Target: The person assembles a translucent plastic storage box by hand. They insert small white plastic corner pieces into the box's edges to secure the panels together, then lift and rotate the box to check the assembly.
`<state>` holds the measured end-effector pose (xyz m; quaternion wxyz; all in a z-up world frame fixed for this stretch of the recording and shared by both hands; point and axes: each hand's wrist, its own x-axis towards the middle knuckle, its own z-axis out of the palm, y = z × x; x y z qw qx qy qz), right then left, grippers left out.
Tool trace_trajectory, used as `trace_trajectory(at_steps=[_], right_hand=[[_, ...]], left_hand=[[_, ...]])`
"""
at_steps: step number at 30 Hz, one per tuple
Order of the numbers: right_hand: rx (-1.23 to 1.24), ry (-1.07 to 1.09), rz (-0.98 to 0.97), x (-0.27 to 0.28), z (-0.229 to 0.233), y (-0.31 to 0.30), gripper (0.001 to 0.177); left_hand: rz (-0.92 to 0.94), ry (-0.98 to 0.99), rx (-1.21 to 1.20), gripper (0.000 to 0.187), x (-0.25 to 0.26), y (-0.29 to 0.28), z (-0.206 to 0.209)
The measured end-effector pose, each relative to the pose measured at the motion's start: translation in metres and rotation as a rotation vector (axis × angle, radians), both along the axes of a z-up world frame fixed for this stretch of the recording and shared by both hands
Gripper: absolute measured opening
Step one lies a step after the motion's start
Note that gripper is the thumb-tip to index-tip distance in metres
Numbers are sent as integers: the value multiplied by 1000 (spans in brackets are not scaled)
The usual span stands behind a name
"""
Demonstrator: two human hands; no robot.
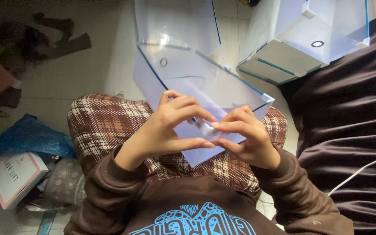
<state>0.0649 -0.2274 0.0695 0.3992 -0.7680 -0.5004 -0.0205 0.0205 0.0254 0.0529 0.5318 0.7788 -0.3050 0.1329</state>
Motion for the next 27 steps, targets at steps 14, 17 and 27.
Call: trace_trajectory(at_steps=[14, 17, 27], right_hand=[[246, 412, 103, 8, 30, -19, 48], [256, 424, 87, 6, 29, -19, 45], [293, 431, 79, 7, 32, -13, 42]], left_hand=[[37, -32, -136, 39, -2, -12, 40], [28, -17, -147, 36, -1, -13, 40], [194, -283, 25, 76, -8, -14, 52]])
